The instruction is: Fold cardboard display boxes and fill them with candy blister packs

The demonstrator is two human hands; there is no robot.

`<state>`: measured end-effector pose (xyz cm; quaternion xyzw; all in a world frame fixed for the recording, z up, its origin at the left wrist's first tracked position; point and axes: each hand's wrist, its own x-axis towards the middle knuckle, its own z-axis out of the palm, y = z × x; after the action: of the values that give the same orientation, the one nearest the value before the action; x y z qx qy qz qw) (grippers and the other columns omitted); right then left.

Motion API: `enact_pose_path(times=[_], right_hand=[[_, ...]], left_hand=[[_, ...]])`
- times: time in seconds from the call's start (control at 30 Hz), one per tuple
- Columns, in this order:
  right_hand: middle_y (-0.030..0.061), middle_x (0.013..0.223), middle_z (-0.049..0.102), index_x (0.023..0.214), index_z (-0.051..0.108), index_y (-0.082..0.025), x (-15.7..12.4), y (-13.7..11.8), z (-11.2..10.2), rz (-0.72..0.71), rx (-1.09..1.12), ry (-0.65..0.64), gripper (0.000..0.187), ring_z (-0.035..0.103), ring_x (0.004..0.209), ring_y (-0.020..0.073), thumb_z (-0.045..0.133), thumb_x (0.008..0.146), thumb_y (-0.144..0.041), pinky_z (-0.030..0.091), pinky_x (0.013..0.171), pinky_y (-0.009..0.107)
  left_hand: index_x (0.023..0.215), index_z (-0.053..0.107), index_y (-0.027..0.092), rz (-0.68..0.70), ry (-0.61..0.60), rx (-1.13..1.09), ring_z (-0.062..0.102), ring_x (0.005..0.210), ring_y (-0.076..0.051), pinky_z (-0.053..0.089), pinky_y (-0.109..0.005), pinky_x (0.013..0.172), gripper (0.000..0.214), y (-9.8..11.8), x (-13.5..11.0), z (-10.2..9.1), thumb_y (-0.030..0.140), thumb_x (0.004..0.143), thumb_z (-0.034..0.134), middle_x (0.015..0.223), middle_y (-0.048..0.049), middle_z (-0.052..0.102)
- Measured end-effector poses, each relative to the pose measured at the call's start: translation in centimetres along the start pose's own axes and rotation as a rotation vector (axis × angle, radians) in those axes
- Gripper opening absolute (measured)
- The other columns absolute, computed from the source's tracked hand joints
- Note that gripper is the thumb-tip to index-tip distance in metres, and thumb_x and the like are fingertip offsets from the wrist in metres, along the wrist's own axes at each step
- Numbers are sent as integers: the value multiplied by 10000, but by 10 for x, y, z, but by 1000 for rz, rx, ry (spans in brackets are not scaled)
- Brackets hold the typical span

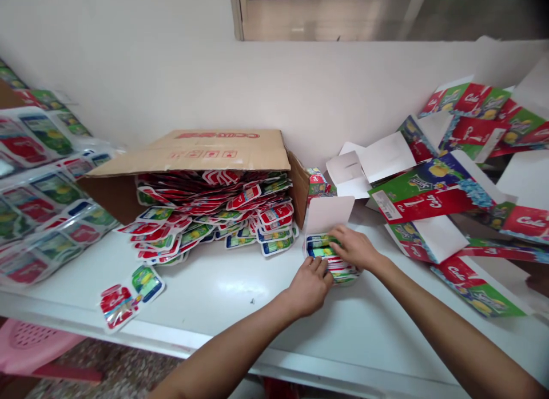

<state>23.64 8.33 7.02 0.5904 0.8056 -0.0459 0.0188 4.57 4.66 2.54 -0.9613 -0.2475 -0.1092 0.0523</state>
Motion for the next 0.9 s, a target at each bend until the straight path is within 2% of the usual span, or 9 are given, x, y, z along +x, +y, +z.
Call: enact_pose_path(times=[0.17, 0.37, 0.43, 0.5, 0.57, 0.67, 0.73, 0.83, 0.9], right_hand=[[141, 1182, 552, 1247, 472, -160, 3, 3, -1, 55, -19, 2, 405, 560, 1005, 251, 456, 850, -237, 407, 755, 300], [102, 1136, 588, 1159, 584, -215, -2, 5, 6, -109, 40, -126, 350, 622, 867, 205, 459, 889, -399, 428, 756, 282], [126, 1160, 592, 1180, 578, -185, -5, 3, 11, -143, 58, -135, 357, 623, 908, 220, 453, 900, -367, 435, 773, 292], [151, 1141, 607, 1180, 578, -146, -6, 1, 15, -147, 64, -129, 345, 617, 948, 239, 437, 907, -303, 441, 789, 309], [154, 1155, 608, 1189, 577, -143, -7, 1, 18, -151, 73, -119, 344, 603, 998, 246, 433, 911, -285, 443, 822, 321], [137, 1253, 571, 1242, 558, -178, -7, 5, 18, -182, 94, -116, 368, 560, 1095, 246, 445, 912, -298, 432, 890, 335], [123, 1305, 541, 1287, 530, -193, -8, 7, 16, -208, 109, -127, 400, 526, 1153, 247, 449, 910, -300, 416, 936, 347], [113, 1391, 466, 1366, 448, -203, -15, 9, 10, -244, 194, -110, 489, 457, 1240, 248, 481, 889, -303, 380, 1004, 373], [110, 1446, 395, 1396, 402, -210, -27, 9, 5, -237, 277, -18, 556, 396, 1295, 245, 521, 866, -332, 345, 1046, 385]], left_hand=[[1016, 582, 119, -14, 6, -14, 503, 1161, -268, 342, -426, 1002, 186, 1, -1, -1, 185, 864, 496, 1214, -170, 569], [999, 593, 131, -63, -17, -68, 526, 1115, -257, 394, -405, 942, 177, 0, 3, 2, 161, 848, 506, 1122, -151, 614], [993, 595, 141, -60, 16, -115, 535, 1095, -256, 406, -412, 931, 174, 1, 1, 2, 160, 845, 506, 1094, -141, 627], [992, 589, 169, -70, 133, -240, 542, 1079, -241, 424, -408, 920, 166, 1, -2, 2, 204, 855, 502, 1110, -124, 620], [1010, 567, 184, -228, 342, -400, 546, 1062, -227, 440, -401, 909, 182, -4, -4, 2, 263, 864, 492, 1115, -117, 604], [1113, 506, 145, -664, 566, -584, 525, 1102, -248, 439, -418, 929, 345, -22, 5, 5, 310, 815, 559, 1142, -150, 572], [1193, 471, 126, -780, 496, -714, 501, 1159, -266, 434, -417, 948, 546, -38, 18, 9, 317, 721, 667, 1226, -156, 550], [1058, 583, 159, -737, 348, -840, 619, 951, -205, 493, -331, 829, 325, -52, 34, 15, 292, 763, 614, 1034, -62, 676], [938, 625, 161, -754, 342, -831, 641, 812, -189, 503, -309, 743, 206, -48, 31, 14, 291, 842, 499, 869, -37, 701]])
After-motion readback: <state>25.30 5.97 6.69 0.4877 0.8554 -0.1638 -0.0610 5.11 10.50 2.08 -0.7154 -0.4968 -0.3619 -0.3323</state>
